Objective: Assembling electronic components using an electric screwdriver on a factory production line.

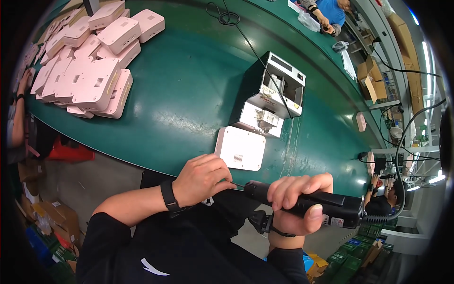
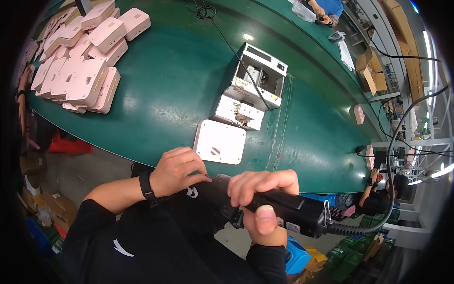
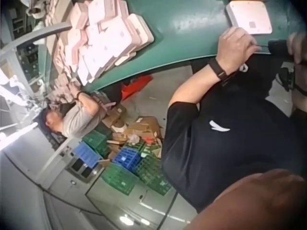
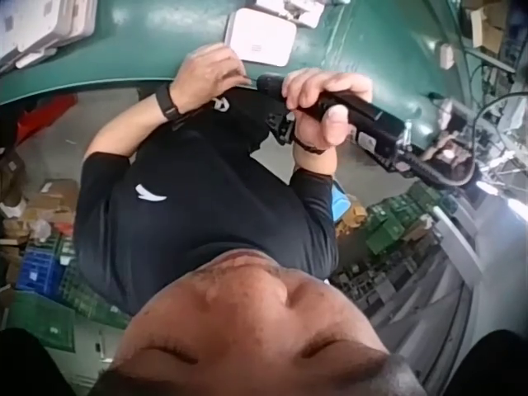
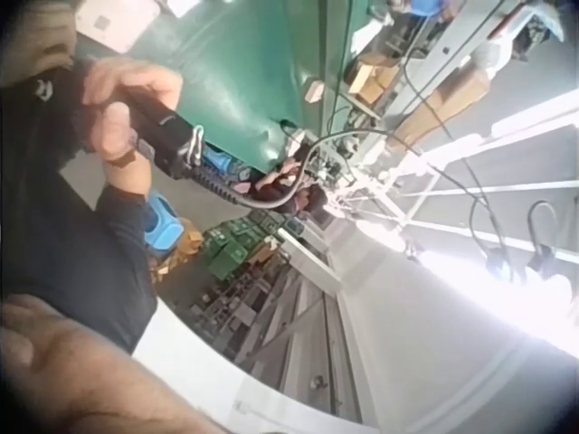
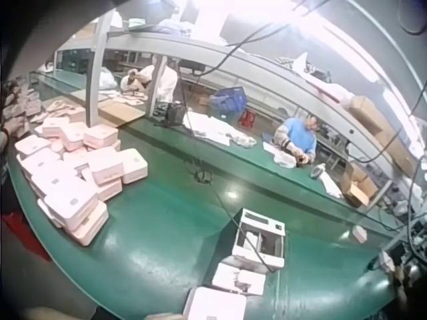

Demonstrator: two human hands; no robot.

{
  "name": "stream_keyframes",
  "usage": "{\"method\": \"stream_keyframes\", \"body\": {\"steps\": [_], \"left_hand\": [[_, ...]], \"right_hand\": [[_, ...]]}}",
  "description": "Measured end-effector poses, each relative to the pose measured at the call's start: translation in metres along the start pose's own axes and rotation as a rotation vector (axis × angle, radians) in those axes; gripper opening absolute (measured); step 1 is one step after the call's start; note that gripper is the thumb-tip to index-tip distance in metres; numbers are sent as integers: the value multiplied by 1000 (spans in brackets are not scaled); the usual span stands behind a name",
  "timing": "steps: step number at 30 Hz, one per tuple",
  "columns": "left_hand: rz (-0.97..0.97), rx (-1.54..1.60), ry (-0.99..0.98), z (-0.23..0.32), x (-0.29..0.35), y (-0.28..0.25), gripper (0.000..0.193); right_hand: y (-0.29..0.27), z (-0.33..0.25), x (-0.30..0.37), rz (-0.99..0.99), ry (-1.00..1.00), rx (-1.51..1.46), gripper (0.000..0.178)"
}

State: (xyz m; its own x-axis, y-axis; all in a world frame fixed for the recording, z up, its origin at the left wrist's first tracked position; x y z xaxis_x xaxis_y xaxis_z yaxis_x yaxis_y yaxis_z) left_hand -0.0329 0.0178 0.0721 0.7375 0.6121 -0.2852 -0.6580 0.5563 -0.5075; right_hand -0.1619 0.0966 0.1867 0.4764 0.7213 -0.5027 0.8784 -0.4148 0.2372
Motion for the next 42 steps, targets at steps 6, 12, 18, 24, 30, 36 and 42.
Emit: {"method": "stream_keyframes", "body": {"steps": [6,12,18,24,30,36,42], "left_hand": [[63,-18,-4,-22,-19,-24,67],[-103,-145,-10,-46,-35,-12,104],[-138,-112,10,-59,-40,8,85],[-83,23,-30,-67,-34,19,74],[-4,-14,-2,-73,-26,16,77],[-3,-7,7,-80,-25,1,77],[-22,-65,38,-60,-34,-3,66]], "right_hand": [[13,10,-9,-45,-22,35,38],[23,23,-11,-76,-30,43,39],[31,35,-13,-115,17,47,39],[41,54,-2,-211,87,75,42],[70,61,6,-499,23,171,45],[86,70,9,-539,-50,142,44],[74,55,-1,-474,-168,269,43]]}}
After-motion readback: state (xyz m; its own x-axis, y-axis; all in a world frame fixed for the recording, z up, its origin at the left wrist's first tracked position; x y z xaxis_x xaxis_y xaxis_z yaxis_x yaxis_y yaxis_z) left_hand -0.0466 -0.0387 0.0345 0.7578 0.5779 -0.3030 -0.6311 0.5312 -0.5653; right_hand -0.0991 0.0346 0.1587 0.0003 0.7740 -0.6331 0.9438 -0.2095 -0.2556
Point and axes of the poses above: each hand's wrist, its own x-axis away from the middle knuckle, its own y-axis out of the palm, z = x × y, the point moved 7 cm from there along -x, towards the middle knuckle, and after that the axes turned 9 degrees about -y, right-handed, at the moved point
